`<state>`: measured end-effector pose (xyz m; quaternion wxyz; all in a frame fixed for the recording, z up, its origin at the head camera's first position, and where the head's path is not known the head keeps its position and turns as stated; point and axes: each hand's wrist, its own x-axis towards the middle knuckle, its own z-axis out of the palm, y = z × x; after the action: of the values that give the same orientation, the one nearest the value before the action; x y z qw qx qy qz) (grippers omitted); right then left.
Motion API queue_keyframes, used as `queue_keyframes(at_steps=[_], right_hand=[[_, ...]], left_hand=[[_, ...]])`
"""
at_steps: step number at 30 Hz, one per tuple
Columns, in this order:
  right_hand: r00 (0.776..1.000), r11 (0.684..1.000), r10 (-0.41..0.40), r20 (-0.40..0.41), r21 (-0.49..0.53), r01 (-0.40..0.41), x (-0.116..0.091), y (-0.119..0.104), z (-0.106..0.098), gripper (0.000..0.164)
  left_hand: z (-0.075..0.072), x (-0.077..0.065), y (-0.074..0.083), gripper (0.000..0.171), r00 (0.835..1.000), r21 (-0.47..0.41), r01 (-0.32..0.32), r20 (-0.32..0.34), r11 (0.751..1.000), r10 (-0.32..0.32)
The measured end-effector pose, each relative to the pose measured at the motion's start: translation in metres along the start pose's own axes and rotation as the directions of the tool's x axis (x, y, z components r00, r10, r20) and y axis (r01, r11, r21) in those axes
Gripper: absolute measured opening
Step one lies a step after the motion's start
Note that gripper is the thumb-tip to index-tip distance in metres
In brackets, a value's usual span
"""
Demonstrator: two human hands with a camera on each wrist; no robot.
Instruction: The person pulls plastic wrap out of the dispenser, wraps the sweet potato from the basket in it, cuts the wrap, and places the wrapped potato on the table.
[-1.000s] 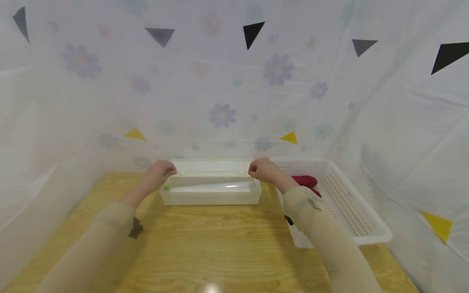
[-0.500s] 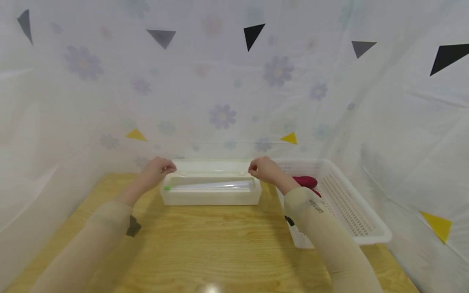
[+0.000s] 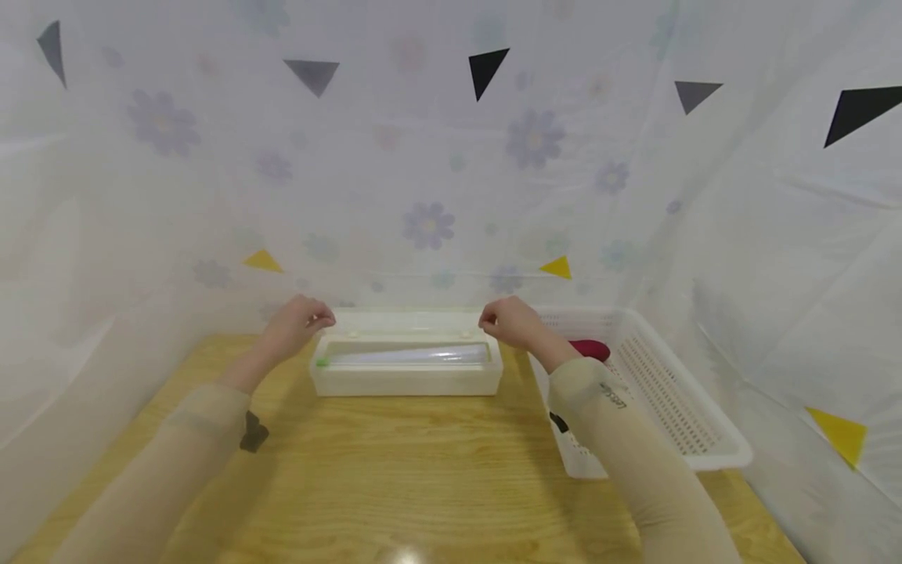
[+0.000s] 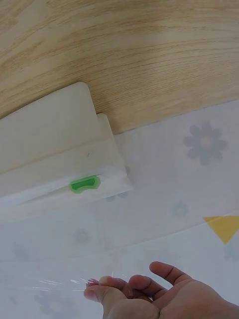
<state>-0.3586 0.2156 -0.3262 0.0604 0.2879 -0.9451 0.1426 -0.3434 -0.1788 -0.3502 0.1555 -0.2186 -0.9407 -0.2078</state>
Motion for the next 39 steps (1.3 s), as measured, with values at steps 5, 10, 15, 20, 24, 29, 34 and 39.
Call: queue_keyframes(at_steps=[5,10,15,20,24,29,34,39], right_hand=[[1.000,1.000,-0.009,-0.011,0.004,0.009,0.000,0.000,-0.003,0.013],[1.000,1.000,-0.009,-0.015,0.025,0.009,0.001,-0.001,-0.004,0.012],[1.000,0.998,0.015,-0.016,0.059,-0.014,0.001,-0.003,-0.007,0.013],[0.999,0.999,0.011,-0.037,0.052,-0.009,0.002,-0.003,-0.010,0.014],[0.999,0.999,0.003,-0.050,0.054,-0.001,0.002,-0.003,-0.013,0.015],[0.998,0.999,-0.012,-0.066,0.052,0.015,0.003,-0.002,-0.018,0.014],[0.994,0.999,-0.040,-0.099,0.030,0.043,0.003,-0.002,-0.021,0.013],[0.989,0.998,-0.061,-0.132,0.021,0.064,0.003,-0.001,-0.023,0.012]], left_hand=[[-0.003,0.001,0.000,0.014,1.000,-0.015,0.008,-0.006,1.000,-0.008],[-0.007,0.001,0.002,0.012,0.999,-0.020,-0.011,-0.038,1.000,0.010],[-0.010,0.001,0.004,0.013,0.999,-0.010,-0.017,-0.052,1.000,0.016],[-0.014,0.002,0.005,0.014,0.999,-0.001,-0.009,-0.053,1.000,0.009],[-0.017,0.004,0.005,0.014,0.999,0.003,-0.006,-0.053,1.000,0.006],[-0.022,0.006,0.006,0.013,0.998,0.002,-0.013,-0.057,1.000,0.013],[-0.026,0.007,0.007,0.014,0.998,-0.007,-0.015,-0.066,1.000,0.014],[-0.029,0.007,0.010,0.013,0.997,-0.031,-0.009,-0.077,0.999,0.007]])
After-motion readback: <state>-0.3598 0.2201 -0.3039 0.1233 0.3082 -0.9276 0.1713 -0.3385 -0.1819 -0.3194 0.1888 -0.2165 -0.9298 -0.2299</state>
